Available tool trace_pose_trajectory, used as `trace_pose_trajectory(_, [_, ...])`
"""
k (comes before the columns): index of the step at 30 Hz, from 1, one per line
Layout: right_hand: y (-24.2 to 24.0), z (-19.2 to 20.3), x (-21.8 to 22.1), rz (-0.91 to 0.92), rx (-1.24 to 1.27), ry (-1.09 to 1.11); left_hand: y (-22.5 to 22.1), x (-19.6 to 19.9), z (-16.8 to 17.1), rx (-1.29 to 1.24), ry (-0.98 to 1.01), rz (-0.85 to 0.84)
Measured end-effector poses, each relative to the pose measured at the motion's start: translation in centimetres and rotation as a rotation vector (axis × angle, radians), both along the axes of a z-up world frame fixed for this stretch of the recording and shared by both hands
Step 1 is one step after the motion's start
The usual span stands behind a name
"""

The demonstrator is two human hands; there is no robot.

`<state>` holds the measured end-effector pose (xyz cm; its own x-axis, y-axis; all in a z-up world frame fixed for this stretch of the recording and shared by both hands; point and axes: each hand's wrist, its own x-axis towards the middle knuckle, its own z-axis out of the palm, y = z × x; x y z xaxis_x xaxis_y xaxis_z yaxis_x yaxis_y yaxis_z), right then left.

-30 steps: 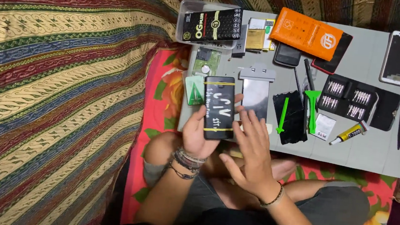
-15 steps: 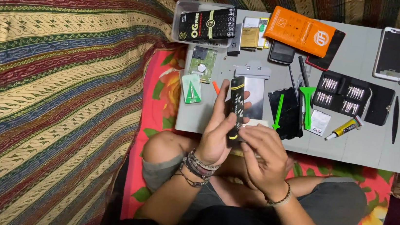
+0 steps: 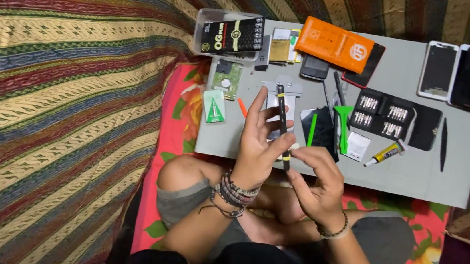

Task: Preparing a new smartphone screen for installation by applying adhesive and checking components.

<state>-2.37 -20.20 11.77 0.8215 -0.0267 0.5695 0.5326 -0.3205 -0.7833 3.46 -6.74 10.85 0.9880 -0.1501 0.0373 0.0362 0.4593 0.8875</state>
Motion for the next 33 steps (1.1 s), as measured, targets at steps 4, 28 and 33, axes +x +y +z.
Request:
trace_pose_trajectory(4, [-1.1,-0.1,-0.2,-0.023,0.006,-0.044,-1.3,-0.1,1.2,-0.002,-0.004,-0.018])
trace_pose_trajectory(28, [-0.6,0.0,3.9,0.229,-0.197,-0.124,0.5,0.8,0.6,-0.081,0.086,-0.002])
trace_pose_trajectory(33, [-0.3,-2.1,2.3,0.197,-0.241,-0.108,1.3,1.0,1.1,-0.253,0.255,0.12])
